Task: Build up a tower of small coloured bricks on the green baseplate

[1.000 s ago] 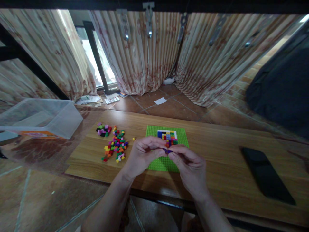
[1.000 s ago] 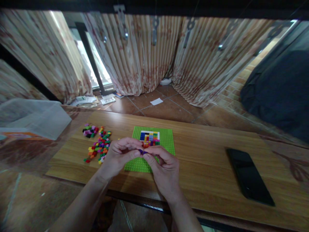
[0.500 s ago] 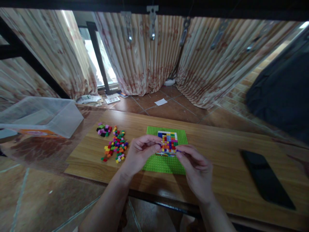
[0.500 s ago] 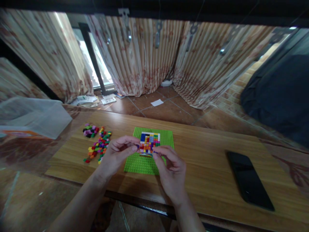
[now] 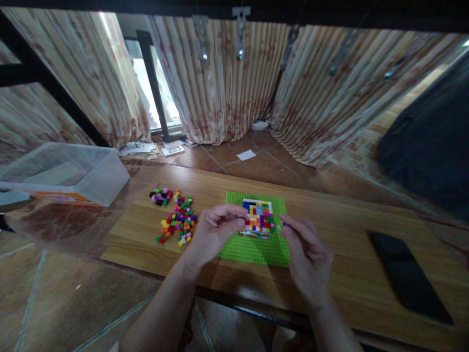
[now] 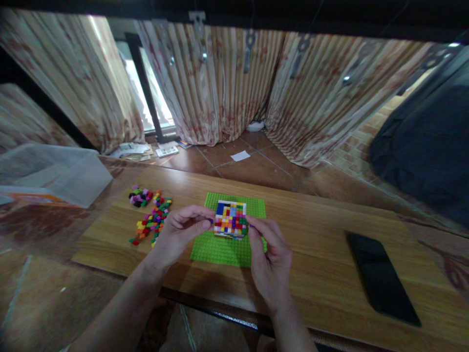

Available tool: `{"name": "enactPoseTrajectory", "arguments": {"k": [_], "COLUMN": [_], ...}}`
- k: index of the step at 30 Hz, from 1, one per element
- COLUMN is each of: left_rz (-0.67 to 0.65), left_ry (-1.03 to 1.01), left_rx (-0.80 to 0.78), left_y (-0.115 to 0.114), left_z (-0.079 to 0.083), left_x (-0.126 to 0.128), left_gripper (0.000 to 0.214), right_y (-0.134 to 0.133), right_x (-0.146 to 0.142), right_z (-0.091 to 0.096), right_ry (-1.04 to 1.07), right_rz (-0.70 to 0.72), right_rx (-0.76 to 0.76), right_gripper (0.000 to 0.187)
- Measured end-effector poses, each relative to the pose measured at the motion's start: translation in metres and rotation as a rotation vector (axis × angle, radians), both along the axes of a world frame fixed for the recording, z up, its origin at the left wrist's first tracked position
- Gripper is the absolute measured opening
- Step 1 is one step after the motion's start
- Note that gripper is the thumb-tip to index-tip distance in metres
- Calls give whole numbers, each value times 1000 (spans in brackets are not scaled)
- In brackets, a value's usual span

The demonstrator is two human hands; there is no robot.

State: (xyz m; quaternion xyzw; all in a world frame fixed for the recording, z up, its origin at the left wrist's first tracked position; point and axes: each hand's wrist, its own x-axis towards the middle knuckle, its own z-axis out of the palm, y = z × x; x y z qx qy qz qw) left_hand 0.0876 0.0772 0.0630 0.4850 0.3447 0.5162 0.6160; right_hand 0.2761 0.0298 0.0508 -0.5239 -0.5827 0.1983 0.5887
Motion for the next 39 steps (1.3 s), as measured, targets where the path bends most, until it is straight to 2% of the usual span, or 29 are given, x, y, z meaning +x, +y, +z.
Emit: {"name": "enactPoseTrajectory", "arguments": {"k": [9,17,26,30,36,39], "left_rz": [10,6,24,31,35,36], "left_ry": [10,6,52,93,109,105], "left_rx": [7,22,46,57,63,67], "left_y": [0,1,2,2,2,2], "left_z": [-1,0,0,-1,-3,-3], "left_x": [-1,-3,-3,-3,-3,-3], "left_gripper": [17,17,17,16,18,17], "right_y": [5,4,8,9,11,10], "right_x": [-1,-4,-5,-6,-18,-23], "right_z": [-13,-14,-27,-28,-33,-34], "right_ry": [-29,-151,-69,67,495,608], "right_rz": [-158,-60,-82,-63,-8,-19], "right_rx": [-19,18,-84,-142,-212,-209], "right_gripper": [14,11,11,10,11,12]}}
